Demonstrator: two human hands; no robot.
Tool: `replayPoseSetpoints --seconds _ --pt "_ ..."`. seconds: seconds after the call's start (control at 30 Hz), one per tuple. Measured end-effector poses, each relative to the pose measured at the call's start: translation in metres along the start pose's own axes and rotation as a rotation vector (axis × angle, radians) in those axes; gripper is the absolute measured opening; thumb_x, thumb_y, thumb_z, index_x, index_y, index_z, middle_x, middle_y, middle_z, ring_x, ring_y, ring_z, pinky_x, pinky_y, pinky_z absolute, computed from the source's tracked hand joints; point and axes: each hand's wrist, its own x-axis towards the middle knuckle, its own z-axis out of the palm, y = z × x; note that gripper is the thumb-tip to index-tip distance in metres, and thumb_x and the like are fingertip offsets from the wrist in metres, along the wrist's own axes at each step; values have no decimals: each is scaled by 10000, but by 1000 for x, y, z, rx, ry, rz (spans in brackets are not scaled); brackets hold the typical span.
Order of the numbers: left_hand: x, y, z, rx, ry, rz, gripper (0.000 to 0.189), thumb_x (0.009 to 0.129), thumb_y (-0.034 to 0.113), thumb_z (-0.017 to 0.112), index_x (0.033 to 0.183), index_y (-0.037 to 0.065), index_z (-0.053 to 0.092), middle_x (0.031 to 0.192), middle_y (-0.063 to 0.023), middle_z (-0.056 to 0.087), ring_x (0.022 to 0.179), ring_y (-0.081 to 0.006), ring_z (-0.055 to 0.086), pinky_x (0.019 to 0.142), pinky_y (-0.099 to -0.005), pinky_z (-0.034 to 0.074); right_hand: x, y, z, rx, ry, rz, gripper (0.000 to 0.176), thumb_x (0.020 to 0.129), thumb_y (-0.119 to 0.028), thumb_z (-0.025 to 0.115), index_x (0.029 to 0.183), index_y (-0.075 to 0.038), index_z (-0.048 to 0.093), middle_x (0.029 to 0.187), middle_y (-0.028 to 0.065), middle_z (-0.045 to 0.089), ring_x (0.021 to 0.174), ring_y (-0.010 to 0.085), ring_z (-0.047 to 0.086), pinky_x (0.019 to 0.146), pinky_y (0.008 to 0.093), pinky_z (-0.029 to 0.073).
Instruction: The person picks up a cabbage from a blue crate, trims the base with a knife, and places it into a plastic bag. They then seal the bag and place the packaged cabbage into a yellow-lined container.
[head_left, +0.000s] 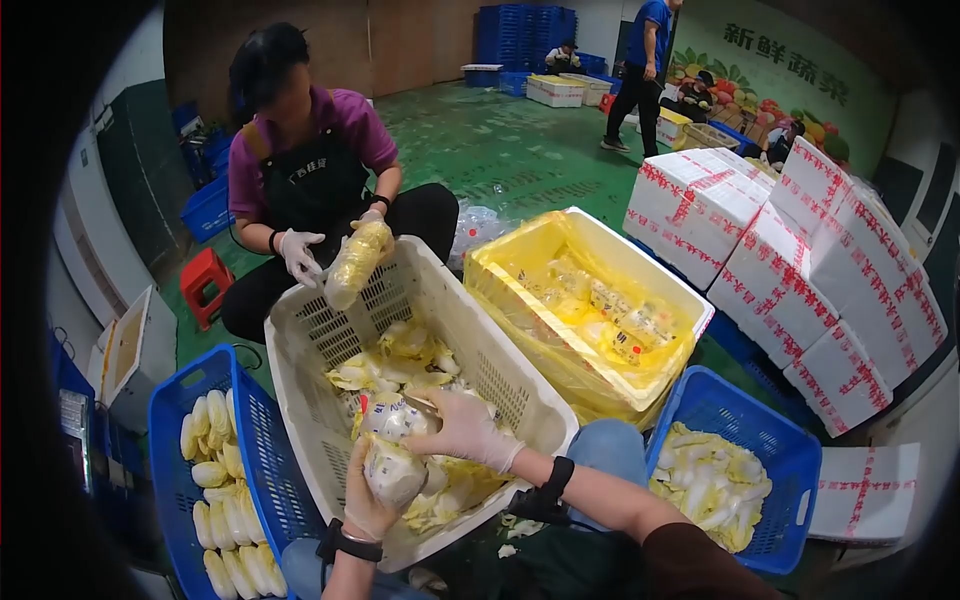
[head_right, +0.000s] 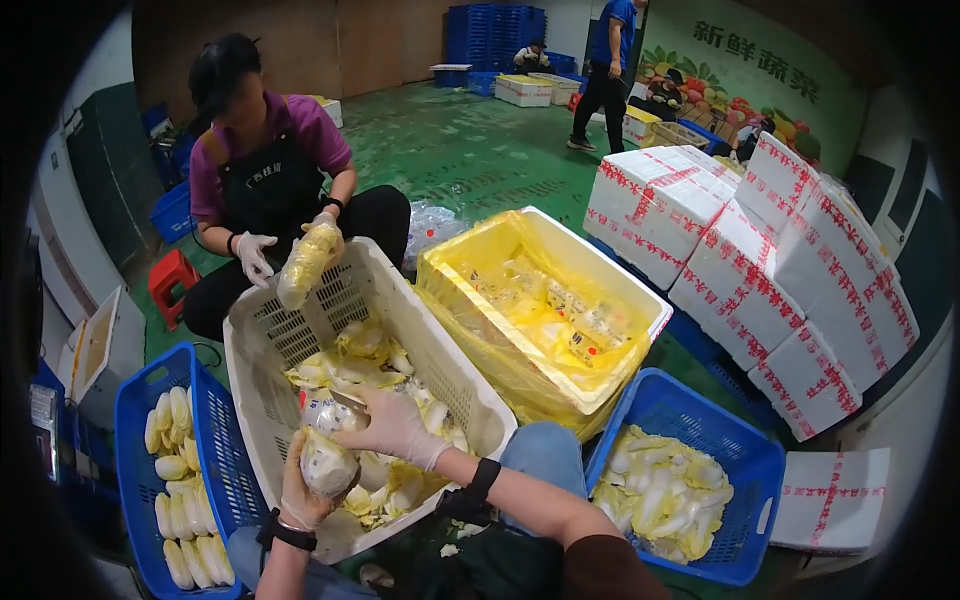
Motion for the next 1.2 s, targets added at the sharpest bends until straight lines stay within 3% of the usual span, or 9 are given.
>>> replayPoseSetpoints --seconds 0.17,0.23,0.27,0.5,0.63,0.83,0.9,1.07,1.2 --pt "-6 -7 4 -150 62 -137 554 909 411 607 1346 107 453 1309 -91 538 1169 -293 539 957 -523 458 -10 2 13 -236 143 -176 738 629 -479 741 1219 -65 586 891 164 678 754 304 674 668 378 533" --pt "2 -14 -20 86 51 -93 527 891 314 663 1332 110 460 1325 -98 517 1209 -286 505 967 -557 434 -13 5 20 -261 164 -241 684 635 -456 728 1184 -67 606 861 151 679 716 308 673 628 380 528" --pt "2 -19 -27 128 126 -54 479 919 275 624 1303 47 451 1250 -174 542 1139 -350 555 920 -532 496 -14 7 23 -253 162 -233 684 635 -456 728 1184 -67 606 861 151 679 716 308 673 628 380 528" --pt "6 -9 -13 169 106 -54 439 907 185 586 1290 14 458 1187 -168 595 1047 -340 616 833 -467 547 10 21 2 -108 253 -128 747 617 -593 750 1115 -45 653 918 162 693 836 299 684 751 369 536" --pt "-1 -14 -11 118 52 25 512 873 196 607 1330 35 440 1215 -158 592 1078 -337 608 827 -448 548 16 12 -10 -21 102 -24 779 581 -535 802 1161 -38 650 1011 176 692 905 266 687 820 357 527" --pt "-17 -1 -3 84 -1 16 557 824 139 612 1339 32 428 1211 -161 591 1029 -314 636 776 -436 571 26 9 -19 187 -80 -161 742 581 -322 828 1218 -8 611 1050 148 685 946 178 654 855 300 496" --pt "-22 10 11 444 0 -26 654 782 105 622 1383 60 367 1163 -115 592 944 -247 658 690 -417 589 25 8 -25 162 -84 -140 708 582 -232 794 1226 -12 602 1081 134 682 973 165 646 877 298 488" --pt "-21 -1 15 484 82 136 767 720 -1 639 1415 83 326 1171 -102 572 969 -215 638 704 -353 596 24 18 -13 70 24 -190 686 594 -257 771 1212 -14 602 1058 126 686 940 179 658 852 302 500" --pt "-33 -8 26 549 29 405 856 664 -33 651 1436 76 296 1195 -98 558 1052 -213 600 759 -313 582 31 42 4 -20 28 81 697 579 -406 777 1152 -40 623 937 171 686 860 278 671 785 350 515"
